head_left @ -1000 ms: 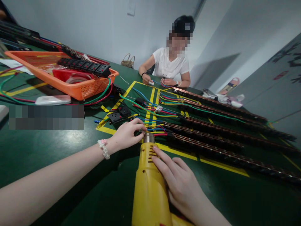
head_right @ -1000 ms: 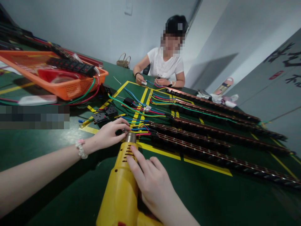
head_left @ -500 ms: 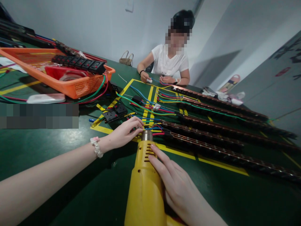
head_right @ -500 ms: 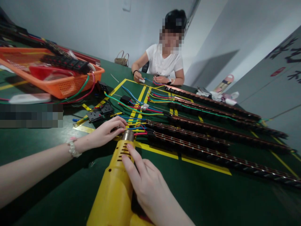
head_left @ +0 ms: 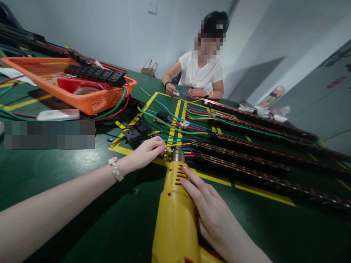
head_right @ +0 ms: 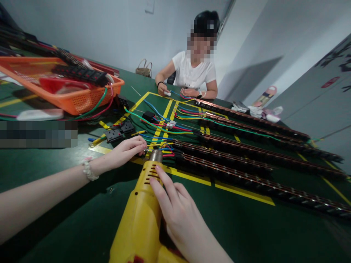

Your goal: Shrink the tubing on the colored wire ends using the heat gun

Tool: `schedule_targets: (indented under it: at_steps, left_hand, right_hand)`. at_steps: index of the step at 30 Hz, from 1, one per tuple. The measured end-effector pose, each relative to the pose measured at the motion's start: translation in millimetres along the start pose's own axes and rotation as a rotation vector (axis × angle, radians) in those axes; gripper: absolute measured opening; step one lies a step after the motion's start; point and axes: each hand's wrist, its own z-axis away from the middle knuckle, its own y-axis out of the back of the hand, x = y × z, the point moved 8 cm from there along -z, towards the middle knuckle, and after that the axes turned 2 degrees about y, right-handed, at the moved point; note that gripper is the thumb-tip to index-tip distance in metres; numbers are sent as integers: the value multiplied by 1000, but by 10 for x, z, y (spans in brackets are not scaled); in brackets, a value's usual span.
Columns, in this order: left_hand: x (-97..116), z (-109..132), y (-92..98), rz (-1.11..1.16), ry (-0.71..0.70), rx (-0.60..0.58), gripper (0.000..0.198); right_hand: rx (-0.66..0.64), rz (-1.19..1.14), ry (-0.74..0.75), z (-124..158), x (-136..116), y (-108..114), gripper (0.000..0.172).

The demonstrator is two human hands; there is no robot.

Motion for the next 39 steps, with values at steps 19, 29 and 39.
schedule_targets:
  at_steps: [19,29,39]
  left_hand:
    - [-29,5,-30,-2,103,-20,39]
    - [-39,9,-34,-36,89,-25,41]
    - [26,-1,-18,-42,16,-9,40]
  right_hand:
    - [-7,163,-130,380,323,70,62]
    - [-42,143,-102,355,230,88,64]
    - [38,174,-69,336,196,149,60]
